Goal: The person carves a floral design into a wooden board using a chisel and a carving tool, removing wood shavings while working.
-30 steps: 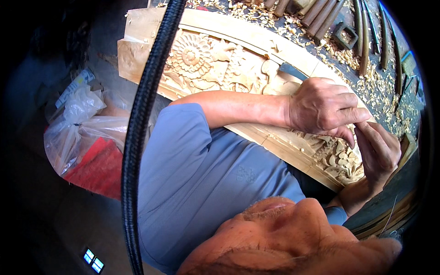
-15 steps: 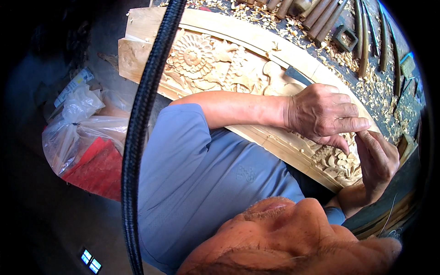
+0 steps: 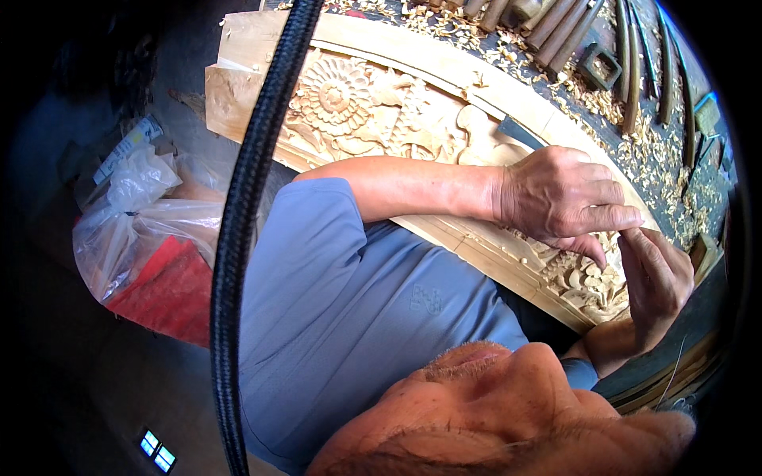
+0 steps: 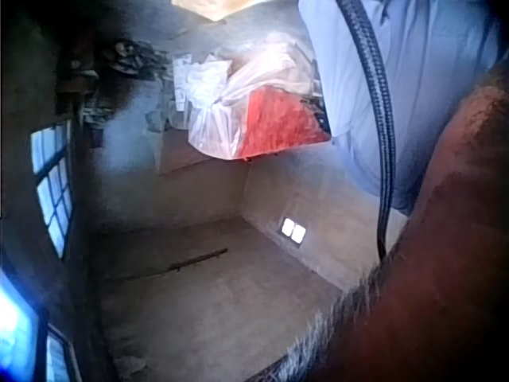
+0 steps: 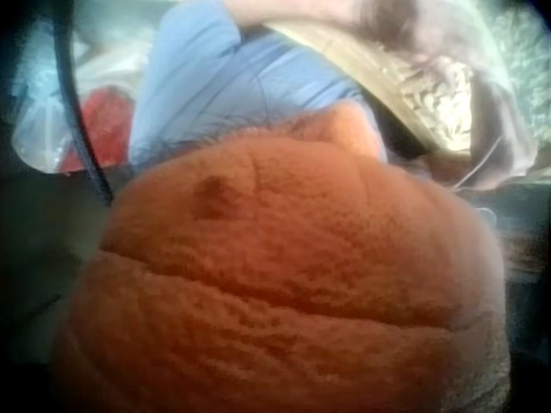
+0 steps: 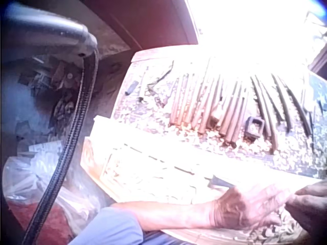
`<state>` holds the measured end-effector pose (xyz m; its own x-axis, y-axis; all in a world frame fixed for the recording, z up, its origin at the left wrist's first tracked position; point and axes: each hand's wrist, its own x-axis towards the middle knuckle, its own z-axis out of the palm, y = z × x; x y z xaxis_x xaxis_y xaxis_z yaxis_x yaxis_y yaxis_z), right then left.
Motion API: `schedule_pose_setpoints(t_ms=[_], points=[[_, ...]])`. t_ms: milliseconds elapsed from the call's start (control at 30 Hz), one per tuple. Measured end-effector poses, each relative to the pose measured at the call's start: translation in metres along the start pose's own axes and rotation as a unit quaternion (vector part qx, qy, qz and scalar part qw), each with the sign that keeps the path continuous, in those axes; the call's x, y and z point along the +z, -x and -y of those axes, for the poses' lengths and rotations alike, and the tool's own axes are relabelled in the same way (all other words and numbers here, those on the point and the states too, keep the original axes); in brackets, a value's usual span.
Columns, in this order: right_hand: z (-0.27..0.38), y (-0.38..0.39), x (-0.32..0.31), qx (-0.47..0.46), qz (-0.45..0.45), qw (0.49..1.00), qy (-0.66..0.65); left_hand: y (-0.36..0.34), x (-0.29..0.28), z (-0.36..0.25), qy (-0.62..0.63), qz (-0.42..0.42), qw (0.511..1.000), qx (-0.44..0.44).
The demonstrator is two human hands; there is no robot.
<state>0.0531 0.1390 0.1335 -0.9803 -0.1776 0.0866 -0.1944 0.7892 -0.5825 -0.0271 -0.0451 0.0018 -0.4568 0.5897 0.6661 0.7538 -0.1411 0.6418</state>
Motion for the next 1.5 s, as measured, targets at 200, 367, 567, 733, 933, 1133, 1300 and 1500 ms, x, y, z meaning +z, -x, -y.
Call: schedule_pose_setpoints(t_ms=[200,367,567,733,933,1133,1300,1500], points=[[-0.009,0.003,0.009,-0.016,-0.011,1.0,-0.021,-0.003,0.001,0.0,-0.032,-0.012,0.999,-0.019],[-0.013,-0.009,0.022,-0.045,-0.003,0.998,-0.045,-0.003,-0.015,-0.003,-0.063,-0.015,0.996,-0.063],[-0.007,-0.004,0.011,0.001,0.001,0.998,-0.061,-0.001,-0.003,-0.001,-0.036,-0.042,0.998,-0.026],[-0.017,-0.008,0.014,-0.018,0.008,0.998,-0.054,-0.003,-0.007,-0.002,-0.057,-0.051,0.996,-0.042],[-0.013,-0.017,0.016,-0.029,0.002,0.998,-0.053,-0.003,-0.003,0.001,-0.079,-0.092,0.992,-0.042],[-0.01,-0.019,0.036,-0.017,-0.006,0.998,-0.06,-0.001,-0.017,-0.002,-0.122,-0.077,0.985,-0.09],[0.0,-0.014,0.015,-0.008,0.012,0.998,-0.055,-0.002,-0.005,-0.003,-0.087,-0.099,0.991,-0.018],[0.004,-0.017,0.013,0.003,0.017,0.999,-0.045,0.001,-0.005,-0.003,-0.063,-0.084,0.994,-0.035]])
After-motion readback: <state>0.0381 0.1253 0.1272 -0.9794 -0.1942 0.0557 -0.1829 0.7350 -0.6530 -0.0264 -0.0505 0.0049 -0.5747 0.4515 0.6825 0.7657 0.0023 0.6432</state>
